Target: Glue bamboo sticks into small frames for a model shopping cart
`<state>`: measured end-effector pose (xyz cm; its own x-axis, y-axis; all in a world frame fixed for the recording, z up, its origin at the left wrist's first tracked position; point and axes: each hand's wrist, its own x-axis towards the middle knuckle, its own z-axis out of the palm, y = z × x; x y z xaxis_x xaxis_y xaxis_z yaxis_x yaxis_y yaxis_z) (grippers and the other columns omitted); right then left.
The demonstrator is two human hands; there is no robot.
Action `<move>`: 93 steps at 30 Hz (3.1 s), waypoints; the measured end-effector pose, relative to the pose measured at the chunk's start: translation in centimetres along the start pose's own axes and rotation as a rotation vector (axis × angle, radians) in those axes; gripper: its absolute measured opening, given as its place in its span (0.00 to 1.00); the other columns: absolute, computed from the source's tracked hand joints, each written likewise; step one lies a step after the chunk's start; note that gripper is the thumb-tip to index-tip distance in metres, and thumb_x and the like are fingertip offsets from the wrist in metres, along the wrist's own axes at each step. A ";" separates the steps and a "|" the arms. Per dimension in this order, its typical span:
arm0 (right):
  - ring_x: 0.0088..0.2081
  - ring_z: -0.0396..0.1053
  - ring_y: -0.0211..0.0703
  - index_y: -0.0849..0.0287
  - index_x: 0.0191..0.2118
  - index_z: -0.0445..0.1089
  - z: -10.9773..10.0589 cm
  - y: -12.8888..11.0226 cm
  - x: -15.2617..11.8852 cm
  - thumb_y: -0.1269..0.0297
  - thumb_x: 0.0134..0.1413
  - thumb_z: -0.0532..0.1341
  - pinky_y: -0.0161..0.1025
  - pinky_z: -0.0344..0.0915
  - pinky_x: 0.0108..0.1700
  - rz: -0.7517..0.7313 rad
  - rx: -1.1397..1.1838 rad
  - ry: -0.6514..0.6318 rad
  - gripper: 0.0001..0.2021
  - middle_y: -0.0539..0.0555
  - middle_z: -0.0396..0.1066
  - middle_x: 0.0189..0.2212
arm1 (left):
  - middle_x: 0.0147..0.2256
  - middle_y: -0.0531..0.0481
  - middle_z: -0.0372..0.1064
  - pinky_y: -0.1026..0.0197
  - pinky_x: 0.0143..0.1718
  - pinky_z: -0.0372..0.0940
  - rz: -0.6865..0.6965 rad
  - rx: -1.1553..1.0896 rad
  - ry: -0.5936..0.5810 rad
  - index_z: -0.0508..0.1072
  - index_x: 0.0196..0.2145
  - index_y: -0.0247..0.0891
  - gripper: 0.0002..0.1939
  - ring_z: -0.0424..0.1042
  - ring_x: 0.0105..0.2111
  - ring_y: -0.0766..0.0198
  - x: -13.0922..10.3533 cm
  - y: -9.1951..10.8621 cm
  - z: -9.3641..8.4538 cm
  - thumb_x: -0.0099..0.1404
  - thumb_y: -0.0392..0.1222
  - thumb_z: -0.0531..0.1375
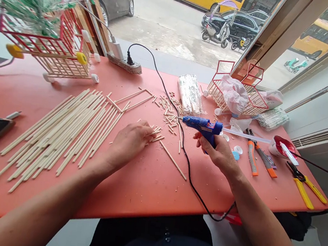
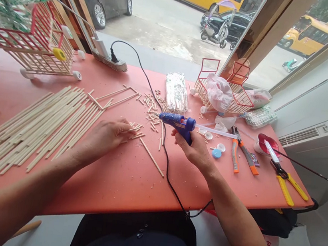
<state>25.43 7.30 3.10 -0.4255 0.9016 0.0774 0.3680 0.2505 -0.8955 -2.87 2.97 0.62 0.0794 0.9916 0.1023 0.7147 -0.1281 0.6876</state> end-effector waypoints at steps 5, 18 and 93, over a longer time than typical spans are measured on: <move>0.30 0.68 0.41 0.59 0.43 0.75 0.0 -0.2 0.0 0.40 0.63 0.62 0.41 0.67 0.33 -0.007 0.010 0.007 0.24 0.54 0.72 0.31 | 0.32 0.48 0.71 0.59 0.35 0.55 0.057 0.049 -0.028 0.74 0.24 0.40 0.14 0.66 0.29 0.61 0.1 -0.2 0.0 0.68 0.41 0.58; 0.32 0.72 0.43 0.59 0.42 0.75 0.2 -0.4 -0.1 0.39 0.62 0.63 0.41 0.69 0.33 -0.008 0.022 0.035 0.24 0.58 0.77 0.36 | 0.32 0.47 0.74 0.60 0.35 0.60 0.069 -0.015 -0.077 0.82 0.32 0.42 0.08 0.70 0.31 0.58 0.0 -0.5 -0.8 0.65 0.43 0.62; 0.42 0.79 0.48 0.57 0.43 0.74 1.1 -0.1 0.1 0.43 0.65 0.62 0.38 0.71 0.32 -0.020 0.123 -0.065 0.20 0.62 0.80 0.50 | 0.40 0.44 0.74 0.59 0.33 0.59 0.119 0.402 -0.092 0.79 0.35 0.39 0.11 0.73 0.35 0.57 -0.3 1.0 0.8 0.70 0.37 0.56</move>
<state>24.45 7.00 2.71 -0.4862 0.8710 0.0710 0.2563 0.2198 -0.9413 -1.60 2.58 0.69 0.2263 0.9702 0.0864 0.9093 -0.2422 0.3385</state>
